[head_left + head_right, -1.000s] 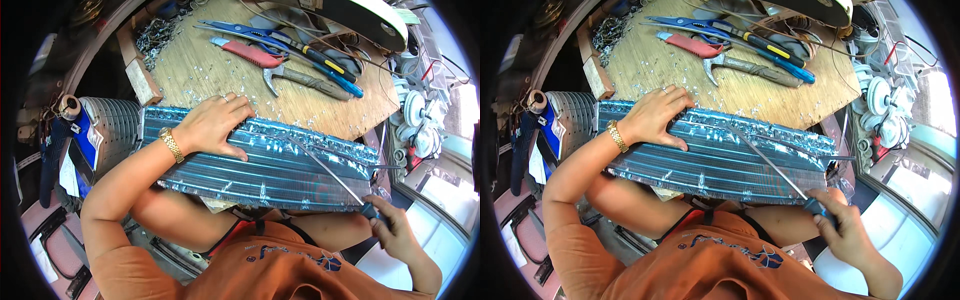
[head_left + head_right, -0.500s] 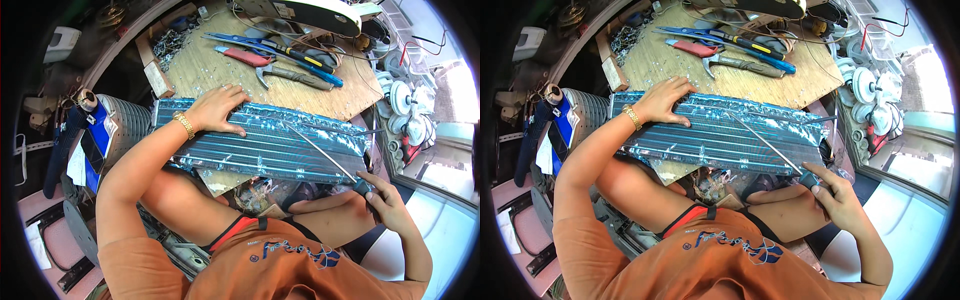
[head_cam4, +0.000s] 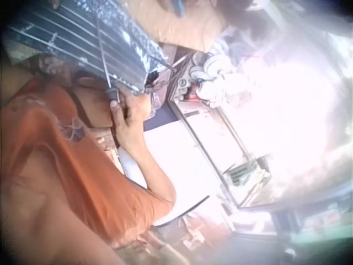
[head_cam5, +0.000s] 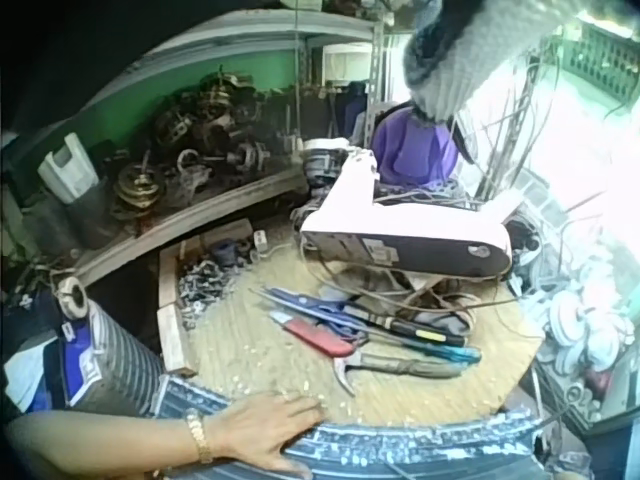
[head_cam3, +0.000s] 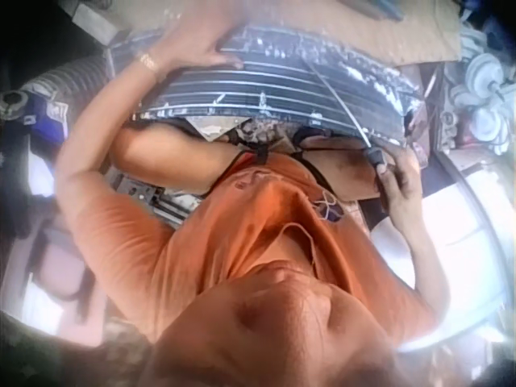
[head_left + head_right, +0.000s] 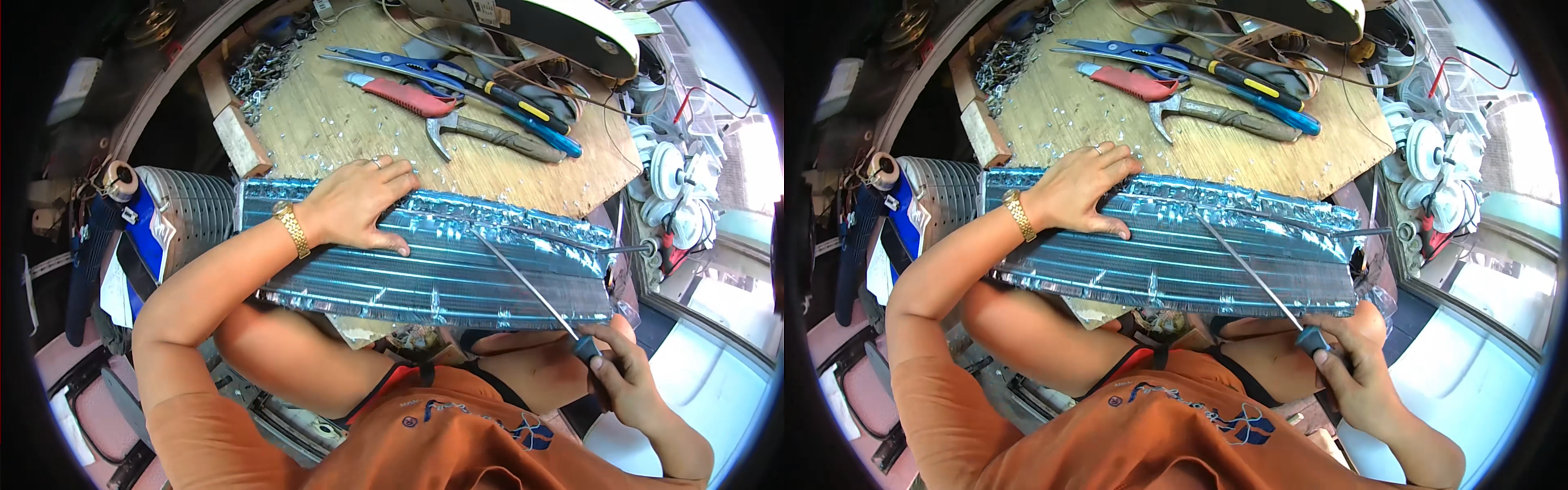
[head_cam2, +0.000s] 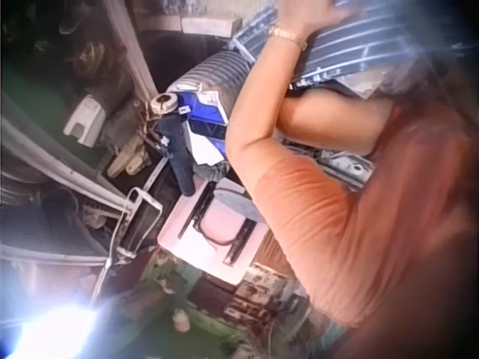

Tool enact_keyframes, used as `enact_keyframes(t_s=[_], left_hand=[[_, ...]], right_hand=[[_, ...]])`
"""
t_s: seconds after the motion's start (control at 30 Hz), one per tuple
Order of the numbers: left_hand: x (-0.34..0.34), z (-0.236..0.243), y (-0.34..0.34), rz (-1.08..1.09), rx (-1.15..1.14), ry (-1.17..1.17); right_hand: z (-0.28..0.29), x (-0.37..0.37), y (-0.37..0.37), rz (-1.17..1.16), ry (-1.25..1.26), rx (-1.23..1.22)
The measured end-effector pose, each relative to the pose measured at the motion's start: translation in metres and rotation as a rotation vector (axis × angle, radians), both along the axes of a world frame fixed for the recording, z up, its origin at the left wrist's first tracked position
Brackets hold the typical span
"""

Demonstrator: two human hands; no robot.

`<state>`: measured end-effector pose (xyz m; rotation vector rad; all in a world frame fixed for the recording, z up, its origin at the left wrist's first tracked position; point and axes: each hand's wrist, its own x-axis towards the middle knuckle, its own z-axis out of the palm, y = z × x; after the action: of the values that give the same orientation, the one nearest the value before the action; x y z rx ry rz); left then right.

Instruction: The person uses a screwdriver and a utility knife to scrape residue and flatten aluminum fins on an air conditioner evaporator coil while seated on the floor. They move the tools along the rows of fins and use their hands to pull away debris and inspect the surface.

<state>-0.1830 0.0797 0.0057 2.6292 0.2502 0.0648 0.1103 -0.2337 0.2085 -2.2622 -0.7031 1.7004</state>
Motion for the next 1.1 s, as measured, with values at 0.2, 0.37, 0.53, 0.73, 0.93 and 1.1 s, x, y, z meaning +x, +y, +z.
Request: enact_keyframes(t_s=[0.2, 0.37, 0.53, 0.73, 0.93, 1.1], left_hand=[[-0.002, -0.001, 0.003, -0.009, 0.037, 0.018], [0.001, -0.001, 0.002, -0.021, 0.081, 0.020], [0.006, 0.004, 0.000, -0.002, 0.056, 0.074], [0.004, 0.005, -0.005, 0.000, 0.105, 0.067], [0.003, 0.000, -0.005, -0.002, 0.142, 0.091], [-0.001, 0.002, -0.005, 0.024, 0.145, 0.040]], right_hand=[[-0.017, 0.017, 0.006, 0.652, -0.478, 0.376], [-0.069, 0.034, -0.034, 0.784, -0.770, 0.492], [-0.109, 0.036, -0.060, 0.784, -0.973, 0.610], [-0.100, 0.062, -0.049, 0.825, -0.986, 0.843], [-0.064, 0.047, -0.023, 0.917, -1.176, 0.869], [0.023, -0.029, 0.020, 1.091, -1.302, 0.807]])
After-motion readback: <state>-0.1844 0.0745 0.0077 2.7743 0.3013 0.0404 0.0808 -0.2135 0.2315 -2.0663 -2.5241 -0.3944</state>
